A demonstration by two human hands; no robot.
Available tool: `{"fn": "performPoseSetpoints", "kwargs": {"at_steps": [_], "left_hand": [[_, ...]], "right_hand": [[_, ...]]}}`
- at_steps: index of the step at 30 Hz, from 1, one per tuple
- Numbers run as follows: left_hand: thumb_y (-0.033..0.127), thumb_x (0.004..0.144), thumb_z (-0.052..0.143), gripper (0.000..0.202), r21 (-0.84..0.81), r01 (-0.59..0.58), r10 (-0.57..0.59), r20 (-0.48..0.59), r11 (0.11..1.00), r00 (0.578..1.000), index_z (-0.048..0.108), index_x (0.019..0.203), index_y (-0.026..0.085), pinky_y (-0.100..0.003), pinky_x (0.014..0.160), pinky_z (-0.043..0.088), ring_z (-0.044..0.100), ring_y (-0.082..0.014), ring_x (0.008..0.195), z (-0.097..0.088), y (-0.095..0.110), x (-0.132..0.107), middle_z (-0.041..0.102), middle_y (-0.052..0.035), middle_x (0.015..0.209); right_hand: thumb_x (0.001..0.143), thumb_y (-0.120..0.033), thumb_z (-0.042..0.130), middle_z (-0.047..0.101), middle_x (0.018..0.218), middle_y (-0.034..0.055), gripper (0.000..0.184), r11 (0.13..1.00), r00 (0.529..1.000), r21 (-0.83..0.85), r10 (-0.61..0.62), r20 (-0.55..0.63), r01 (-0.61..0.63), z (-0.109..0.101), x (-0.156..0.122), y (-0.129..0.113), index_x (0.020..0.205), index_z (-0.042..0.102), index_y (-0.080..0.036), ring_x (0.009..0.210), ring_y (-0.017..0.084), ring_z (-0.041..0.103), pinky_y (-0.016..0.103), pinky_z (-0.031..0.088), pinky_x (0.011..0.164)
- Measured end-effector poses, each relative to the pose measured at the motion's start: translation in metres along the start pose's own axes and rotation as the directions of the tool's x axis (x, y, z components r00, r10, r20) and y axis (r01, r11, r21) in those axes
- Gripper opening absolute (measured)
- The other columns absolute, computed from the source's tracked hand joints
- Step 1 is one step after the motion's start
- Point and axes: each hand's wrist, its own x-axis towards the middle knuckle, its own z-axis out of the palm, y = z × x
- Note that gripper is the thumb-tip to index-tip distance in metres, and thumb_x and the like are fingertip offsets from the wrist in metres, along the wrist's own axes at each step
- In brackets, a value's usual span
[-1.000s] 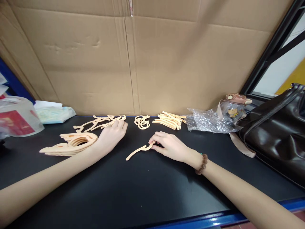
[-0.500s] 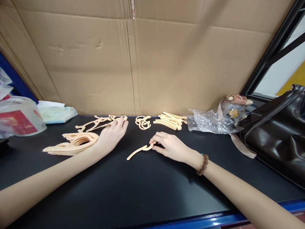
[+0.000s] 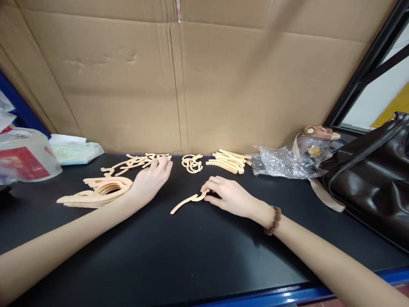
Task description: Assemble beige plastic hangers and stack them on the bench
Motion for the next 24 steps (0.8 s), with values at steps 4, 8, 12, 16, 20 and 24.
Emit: {"fn": "performPoseSetpoints", "kwargs": {"at_steps": [4,8,12,16,20,24], "left_hand": [[-0.001,0.089,0.023,0.04,-0.01,-0.021,0.021,-0.026,1.0,0.999,0.058,0.103,0.015,-0.029,0.056,0.041,0.057,-0.0242,0.09,-0.001,0.002,-0.003,0.059,-0.0143,0.104],[0.003,0.092,0.021,0.042,-0.095,-0.141,0.132,-0.097,0.985,0.986,0.054,0.113,0.018,-0.031,0.062,0.041,0.057,-0.0245,0.096,-0.006,0.004,-0.008,0.058,-0.0135,0.116],[0.011,0.096,0.025,0.036,-0.262,-0.329,0.283,-0.199,0.907,0.938,0.054,0.111,0.026,-0.026,0.061,0.04,0.059,-0.0185,0.091,-0.007,0.0,-0.014,0.058,-0.0064,0.119],[0.013,0.096,0.026,0.028,-0.456,-0.343,0.209,-0.319,0.821,0.924,0.051,0.103,0.024,-0.021,0.059,0.041,0.059,-0.0124,0.081,-0.002,-0.002,-0.018,0.057,-0.0051,0.111],[0.018,0.096,0.03,0.012,-0.818,-0.111,-0.119,-0.214,0.565,0.97,0.042,0.093,0.021,-0.022,0.061,0.043,0.052,-0.0107,0.072,-0.001,0.003,-0.018,0.051,-0.0031,0.093],[0.028,0.096,0.035,0.006,-0.965,0.14,-0.128,0.113,0.222,0.985,0.037,0.095,0.023,-0.022,0.054,0.042,0.046,-0.0099,0.057,-0.005,0.011,-0.022,0.045,0.004,0.073]], "right_hand": [[0.094,-0.024,0.05,0.06,0.096,0.0021,0.013,1.0,1.0,-0.012,0.0,-0.001,0.0,0.0,0.0,-0.001,0.104,0.058,-0.023,0.086,0.016,0.058,0.029,0.048,0.076],[0.094,-0.024,0.05,0.06,0.098,0.0029,0.013,0.999,1.0,-0.047,0.004,-0.002,-0.004,0.0,0.0,-0.002,0.105,0.057,-0.023,0.089,0.017,0.058,0.03,0.048,0.077],[0.094,-0.022,0.049,0.06,0.102,0.0028,0.013,0.997,0.999,-0.077,0.027,-0.027,-0.029,0.001,-0.001,0.002,0.104,0.058,-0.023,0.093,0.017,0.058,0.03,0.048,0.08],[0.094,-0.02,0.049,0.061,0.104,0.0025,0.015,0.997,0.997,-0.057,0.052,-0.053,-0.055,0.002,-0.001,0.007,0.103,0.059,-0.023,0.097,0.017,0.058,0.032,0.047,0.085],[0.092,-0.018,0.052,0.062,0.1,0.0019,0.014,0.996,0.994,-0.023,0.089,-0.07,-0.091,0.002,0.0,0.011,0.101,0.06,-0.023,0.09,0.017,0.058,0.031,0.047,0.081],[0.09,-0.023,0.058,0.063,0.094,0.0008,0.012,0.985,0.985,0.103,0.146,-0.088,-0.137,0.003,0.0,0.015,0.101,0.056,-0.021,0.086,0.016,0.059,0.029,0.047,0.077]]}}
